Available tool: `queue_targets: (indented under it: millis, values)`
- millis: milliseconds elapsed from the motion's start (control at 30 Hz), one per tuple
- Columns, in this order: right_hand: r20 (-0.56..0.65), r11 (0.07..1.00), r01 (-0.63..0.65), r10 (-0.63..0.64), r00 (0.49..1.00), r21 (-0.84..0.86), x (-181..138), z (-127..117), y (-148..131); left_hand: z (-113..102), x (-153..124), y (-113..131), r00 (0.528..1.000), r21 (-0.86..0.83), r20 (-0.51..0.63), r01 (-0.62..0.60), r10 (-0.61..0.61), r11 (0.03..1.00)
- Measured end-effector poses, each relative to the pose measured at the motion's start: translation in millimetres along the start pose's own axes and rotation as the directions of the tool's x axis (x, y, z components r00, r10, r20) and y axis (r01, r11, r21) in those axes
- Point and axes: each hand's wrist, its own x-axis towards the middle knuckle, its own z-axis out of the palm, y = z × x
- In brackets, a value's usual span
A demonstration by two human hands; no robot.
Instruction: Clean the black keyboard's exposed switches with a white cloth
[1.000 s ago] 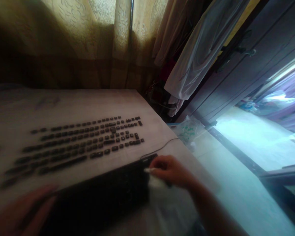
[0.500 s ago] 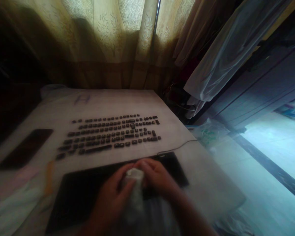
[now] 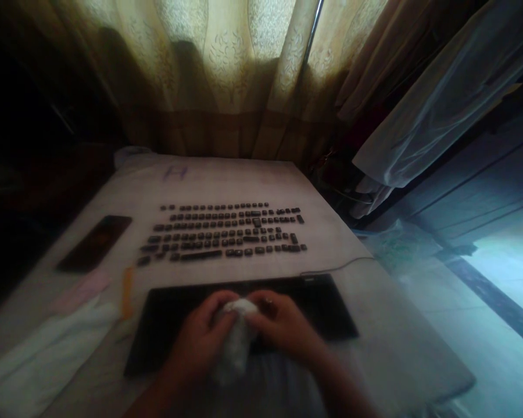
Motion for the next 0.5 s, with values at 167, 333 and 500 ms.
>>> queue_targets:
  millis: [167,333,500]
  values:
    - [0.04,0.991,-0.049,0.055,0.998,-0.126,-4,7,-6,-6,-7,3,1.0,0.021,0.02,-0.01,0.01,1.0]
    - [0.092,0.935,-0.001,0.036,0.995,-0.356,-14,6,-16,-13,-16,8,0.991,0.132,-0.04,-0.119,0.125,0.984]
    - [0.165,0.877,0.032,0.054,0.985,-0.479,-18,-5,-15,-26,-14,5,0.99,-0.053,-0.132,-0.051,0.043,0.997]
